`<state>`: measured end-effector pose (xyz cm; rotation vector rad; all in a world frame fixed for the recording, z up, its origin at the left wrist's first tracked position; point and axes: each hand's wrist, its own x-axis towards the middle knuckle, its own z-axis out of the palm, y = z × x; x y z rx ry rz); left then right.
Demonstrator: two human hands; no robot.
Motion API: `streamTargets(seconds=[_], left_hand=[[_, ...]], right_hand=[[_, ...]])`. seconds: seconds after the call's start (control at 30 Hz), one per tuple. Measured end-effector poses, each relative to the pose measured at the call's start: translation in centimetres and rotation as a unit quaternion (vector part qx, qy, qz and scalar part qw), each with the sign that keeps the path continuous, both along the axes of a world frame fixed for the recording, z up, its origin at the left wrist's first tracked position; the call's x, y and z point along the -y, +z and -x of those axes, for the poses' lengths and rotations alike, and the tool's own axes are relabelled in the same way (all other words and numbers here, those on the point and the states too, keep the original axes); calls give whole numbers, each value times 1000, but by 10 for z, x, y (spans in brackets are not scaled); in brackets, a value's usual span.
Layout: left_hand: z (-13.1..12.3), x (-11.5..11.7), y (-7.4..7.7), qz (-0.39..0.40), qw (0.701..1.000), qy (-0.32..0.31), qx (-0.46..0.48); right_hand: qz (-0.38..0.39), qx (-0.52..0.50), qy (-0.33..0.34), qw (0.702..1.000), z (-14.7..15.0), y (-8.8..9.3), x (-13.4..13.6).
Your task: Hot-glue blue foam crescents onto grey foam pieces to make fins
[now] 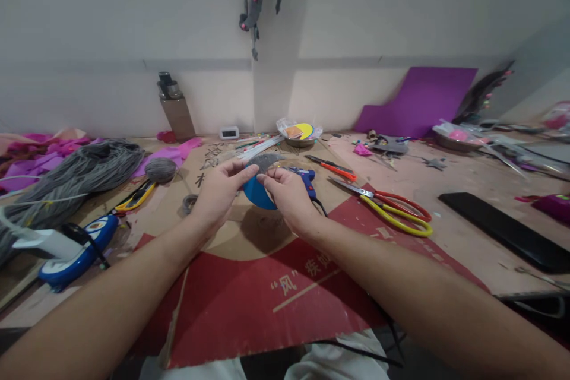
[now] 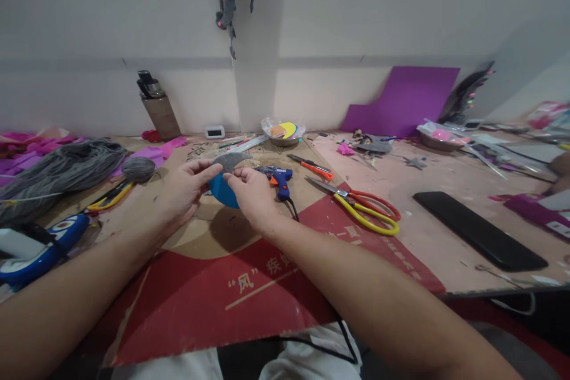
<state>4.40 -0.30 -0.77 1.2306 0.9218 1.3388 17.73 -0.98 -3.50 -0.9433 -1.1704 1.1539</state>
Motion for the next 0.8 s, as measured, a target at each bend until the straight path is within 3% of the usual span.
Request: streamTargets(seconds=[0.13,0.3,0.4,0.6,0.8], left_hand=[[2,-2,-2,-8,1000,28,-7],[-4,1,-4,32,998,-24,40],[-7,2,-5,42,998,-24,43],[11,-17,-1,43,996,45,71],[49,-47,20,40,982,132,132]], right_hand=[[-4,-7,14,1000,2,0,0],[-10,-17,7,1000,1,2,1],[-7,-30,15,999,2,3,1],[-8,-8,54,998,4,7,7],[19,30,128,991,-6,19,9]])
